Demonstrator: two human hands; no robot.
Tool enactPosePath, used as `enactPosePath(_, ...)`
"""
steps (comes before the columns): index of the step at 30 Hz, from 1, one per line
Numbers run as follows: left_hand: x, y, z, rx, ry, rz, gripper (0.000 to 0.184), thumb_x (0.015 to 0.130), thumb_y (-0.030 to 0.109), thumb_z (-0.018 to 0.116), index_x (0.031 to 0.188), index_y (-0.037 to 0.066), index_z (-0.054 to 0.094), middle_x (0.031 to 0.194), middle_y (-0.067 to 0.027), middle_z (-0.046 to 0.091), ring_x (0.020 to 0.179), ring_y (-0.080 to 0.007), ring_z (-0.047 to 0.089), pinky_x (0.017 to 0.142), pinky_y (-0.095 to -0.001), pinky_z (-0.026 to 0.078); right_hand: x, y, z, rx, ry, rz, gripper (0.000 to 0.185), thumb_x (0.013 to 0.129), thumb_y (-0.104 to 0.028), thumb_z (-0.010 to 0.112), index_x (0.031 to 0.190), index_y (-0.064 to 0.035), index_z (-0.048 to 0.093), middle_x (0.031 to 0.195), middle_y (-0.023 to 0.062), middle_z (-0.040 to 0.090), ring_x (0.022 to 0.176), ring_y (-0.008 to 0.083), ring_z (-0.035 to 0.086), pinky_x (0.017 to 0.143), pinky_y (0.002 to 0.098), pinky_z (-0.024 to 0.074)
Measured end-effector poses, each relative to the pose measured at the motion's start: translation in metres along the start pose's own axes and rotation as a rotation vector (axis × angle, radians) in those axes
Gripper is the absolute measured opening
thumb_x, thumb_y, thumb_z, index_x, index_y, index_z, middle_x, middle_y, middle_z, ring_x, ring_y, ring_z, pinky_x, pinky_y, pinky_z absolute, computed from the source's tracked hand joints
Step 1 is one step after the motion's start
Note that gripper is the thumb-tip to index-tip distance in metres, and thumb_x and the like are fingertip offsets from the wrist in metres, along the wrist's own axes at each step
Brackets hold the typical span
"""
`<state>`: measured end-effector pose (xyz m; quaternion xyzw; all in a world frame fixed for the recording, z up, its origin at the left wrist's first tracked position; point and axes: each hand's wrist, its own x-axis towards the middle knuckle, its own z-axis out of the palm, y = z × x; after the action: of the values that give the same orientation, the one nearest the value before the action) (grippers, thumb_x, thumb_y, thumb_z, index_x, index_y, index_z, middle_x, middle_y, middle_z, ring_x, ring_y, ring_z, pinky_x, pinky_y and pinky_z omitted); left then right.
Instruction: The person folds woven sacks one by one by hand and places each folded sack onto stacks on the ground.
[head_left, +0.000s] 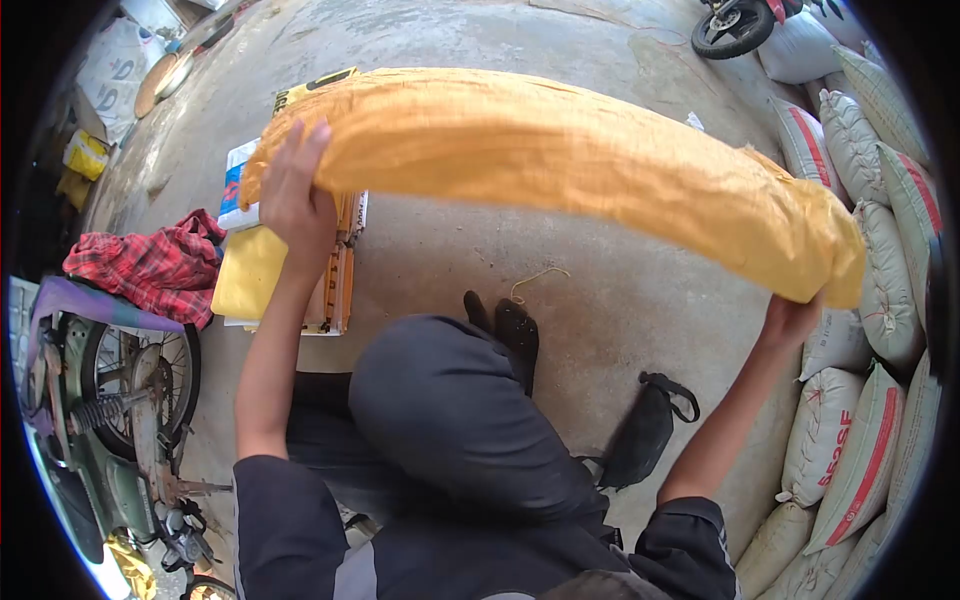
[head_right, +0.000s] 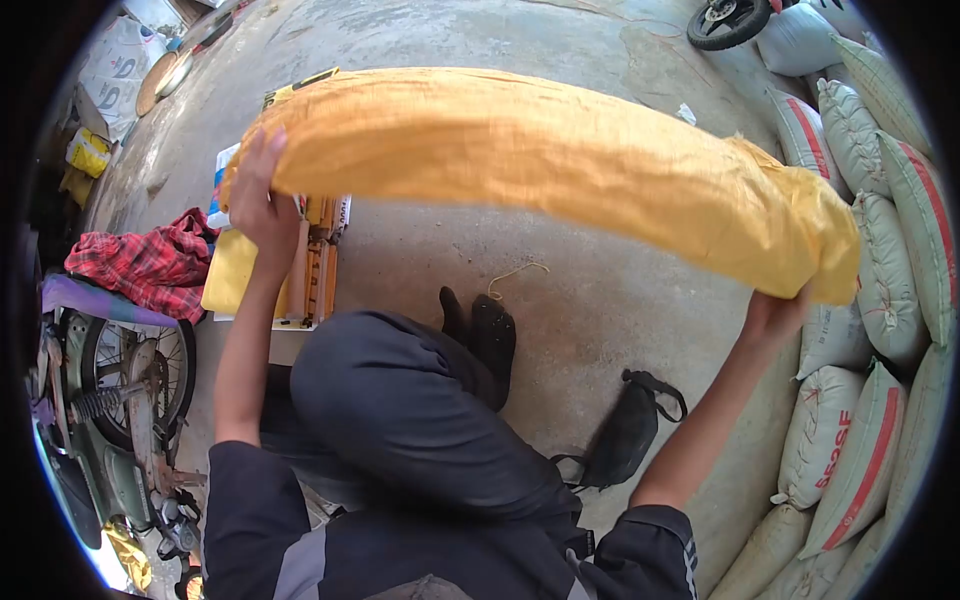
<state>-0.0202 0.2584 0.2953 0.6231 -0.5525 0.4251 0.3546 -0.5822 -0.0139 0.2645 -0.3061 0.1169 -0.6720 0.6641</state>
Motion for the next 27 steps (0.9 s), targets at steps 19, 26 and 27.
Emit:
enactPosePath(19, -0.114, 0.039, 0.010, -0.626, -2.212, -0.081, 0.043, 0.091, 0.037, 0.062, 0.126, 0.012, 0.065, 0.113, -0.0165, 0.070, 0.102, -0.0336, 0.066, 0.089, -0.0415, 0.052, -0.164, 0.019, -0.105, -0.580, 0.556, 0.189, 0.044, 0.089, -0.005, 0.060, 0.131, -0.0020, 0.048, 0.128, 0.0108, 0.056, 0.120, 0.0266, 0.056, 0.098, 0.0408, 0.0489)
enactPosePath(26, -0.108, 0.188, 0.135, -0.931, -1.295, -0.077, 0.059, 0.097, 0.048, 0.053, 0.146, 0.016, 0.044, 0.146, -0.0156, 0.049, 0.135, -0.0326, 0.045, 0.110, -0.0470, 0.036, -0.175, 0.035, -0.037, -0.683, 0.309, 0.376, 0.053, 0.084, -0.005, 0.059, 0.135, 0.0031, 0.047, 0.130, 0.0125, 0.057, 0.121, 0.0258, 0.056, 0.104, 0.0381, 0.0448)
enactPosePath(27, -0.124, 0.216, 0.154, -0.895, -1.215, 0.032, 0.060, 0.098, 0.049, 0.052, 0.147, 0.016, 0.042, 0.148, -0.0157, 0.045, 0.137, -0.0323, 0.041, 0.113, -0.0491, 0.031, -0.178, 0.044, -0.021, -0.701, 0.245, 0.421, 0.055, 0.082, -0.005, 0.060, 0.134, 0.0033, 0.047, 0.130, 0.0120, 0.057, 0.121, 0.0254, 0.056, 0.104, 0.0377, 0.0444)
